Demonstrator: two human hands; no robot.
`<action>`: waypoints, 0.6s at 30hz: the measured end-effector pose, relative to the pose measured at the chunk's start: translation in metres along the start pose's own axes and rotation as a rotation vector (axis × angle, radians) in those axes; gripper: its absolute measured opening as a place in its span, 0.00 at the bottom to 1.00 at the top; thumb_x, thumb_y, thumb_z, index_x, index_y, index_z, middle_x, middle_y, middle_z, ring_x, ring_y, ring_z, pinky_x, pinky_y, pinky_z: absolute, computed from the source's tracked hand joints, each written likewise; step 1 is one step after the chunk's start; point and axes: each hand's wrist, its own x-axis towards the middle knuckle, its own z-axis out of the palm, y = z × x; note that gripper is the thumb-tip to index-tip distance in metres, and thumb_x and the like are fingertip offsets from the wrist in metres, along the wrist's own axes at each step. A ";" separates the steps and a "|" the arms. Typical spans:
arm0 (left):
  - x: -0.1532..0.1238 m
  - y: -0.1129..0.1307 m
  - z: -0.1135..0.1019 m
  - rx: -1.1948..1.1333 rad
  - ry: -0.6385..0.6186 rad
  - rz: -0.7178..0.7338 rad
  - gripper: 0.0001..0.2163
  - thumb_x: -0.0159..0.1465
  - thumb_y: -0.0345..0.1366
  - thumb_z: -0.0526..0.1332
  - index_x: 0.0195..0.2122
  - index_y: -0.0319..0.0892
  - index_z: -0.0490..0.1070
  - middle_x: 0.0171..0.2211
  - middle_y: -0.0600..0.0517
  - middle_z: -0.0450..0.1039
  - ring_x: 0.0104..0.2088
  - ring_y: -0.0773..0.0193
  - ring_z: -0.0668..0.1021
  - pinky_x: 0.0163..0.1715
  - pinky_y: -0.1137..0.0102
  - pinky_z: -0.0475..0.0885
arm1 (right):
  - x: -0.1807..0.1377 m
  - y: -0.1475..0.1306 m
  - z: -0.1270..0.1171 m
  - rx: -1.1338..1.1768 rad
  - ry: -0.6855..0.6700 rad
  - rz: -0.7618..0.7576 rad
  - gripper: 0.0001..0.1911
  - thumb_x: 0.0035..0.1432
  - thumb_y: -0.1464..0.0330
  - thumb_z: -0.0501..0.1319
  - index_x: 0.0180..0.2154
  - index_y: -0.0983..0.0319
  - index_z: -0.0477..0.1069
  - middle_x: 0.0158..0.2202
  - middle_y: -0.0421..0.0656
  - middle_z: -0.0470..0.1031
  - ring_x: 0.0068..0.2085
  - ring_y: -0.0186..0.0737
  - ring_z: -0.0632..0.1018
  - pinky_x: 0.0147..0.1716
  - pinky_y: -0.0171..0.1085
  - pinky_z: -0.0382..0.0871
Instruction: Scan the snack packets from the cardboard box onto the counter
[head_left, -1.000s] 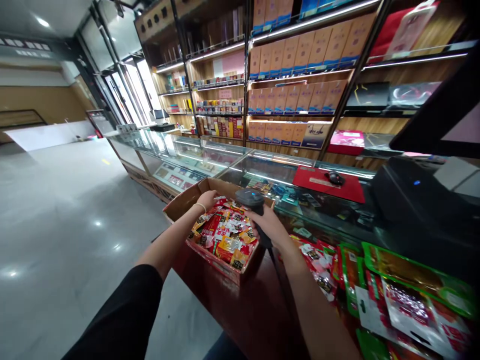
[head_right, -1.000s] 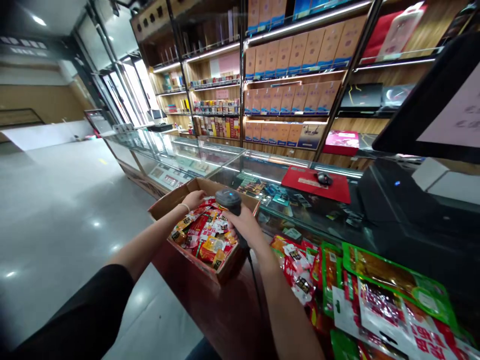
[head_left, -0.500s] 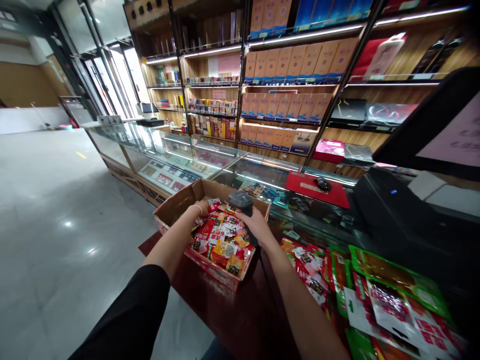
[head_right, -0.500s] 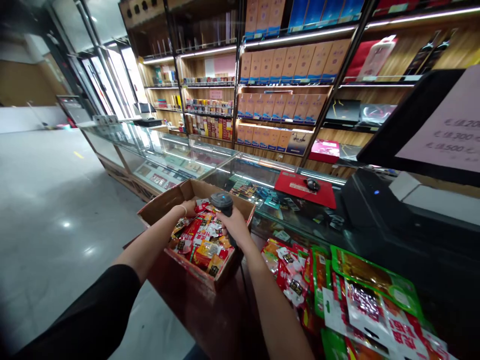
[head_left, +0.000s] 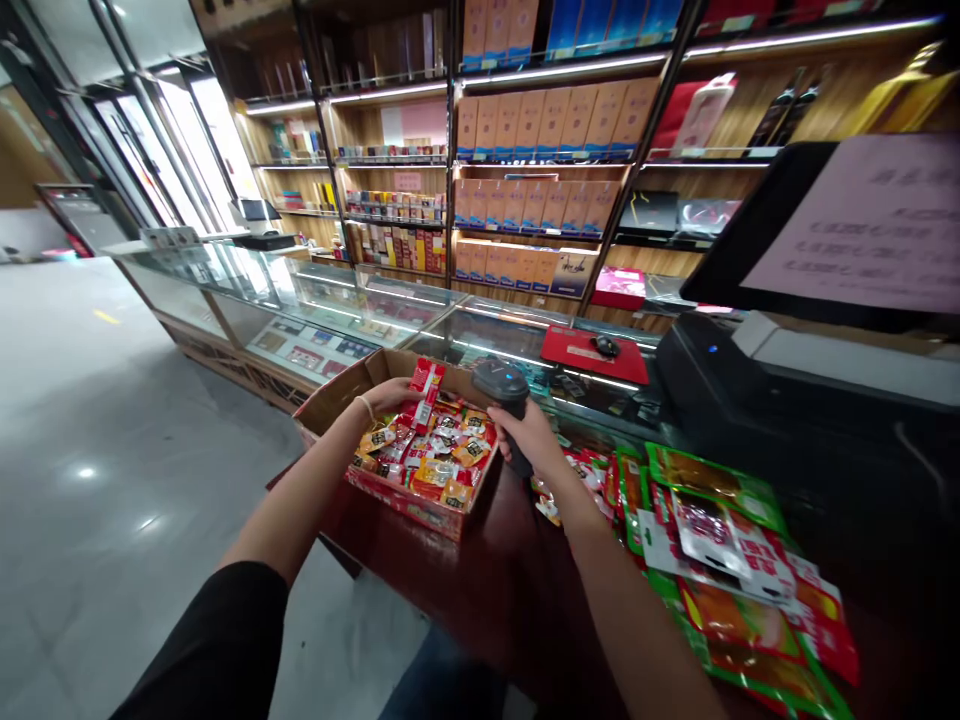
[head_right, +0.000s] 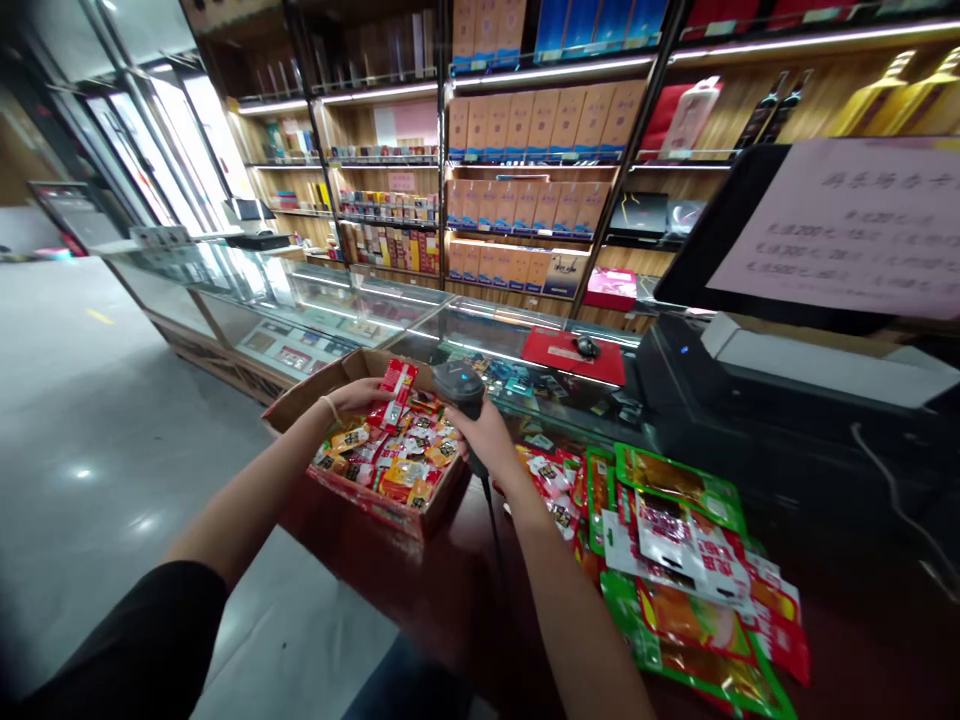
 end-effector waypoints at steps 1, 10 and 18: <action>-0.004 0.005 0.008 -0.171 -0.009 0.007 0.20 0.49 0.38 0.73 0.42 0.36 0.75 0.35 0.44 0.79 0.34 0.58 0.81 0.37 0.65 0.77 | -0.007 -0.002 -0.005 -0.005 0.006 -0.007 0.18 0.52 0.56 0.66 0.35 0.58 0.61 0.17 0.30 0.66 0.13 0.31 0.66 0.10 0.29 0.61; -0.029 0.055 0.117 -0.549 0.074 0.161 0.14 0.53 0.31 0.69 0.40 0.37 0.75 0.34 0.47 0.79 0.29 0.65 0.79 0.32 0.69 0.77 | -0.077 -0.002 -0.055 -0.108 0.098 -0.007 0.18 0.54 0.56 0.65 0.36 0.58 0.61 0.18 0.32 0.66 0.15 0.32 0.68 0.13 0.31 0.63; -0.055 0.064 0.209 -0.696 0.154 0.272 0.16 0.50 0.35 0.71 0.38 0.40 0.70 0.35 0.52 0.78 0.30 0.67 0.80 0.33 0.71 0.76 | -0.136 0.003 -0.093 -0.219 0.216 0.028 0.27 0.53 0.57 0.66 0.51 0.57 0.60 0.21 0.32 0.69 0.15 0.33 0.68 0.13 0.32 0.63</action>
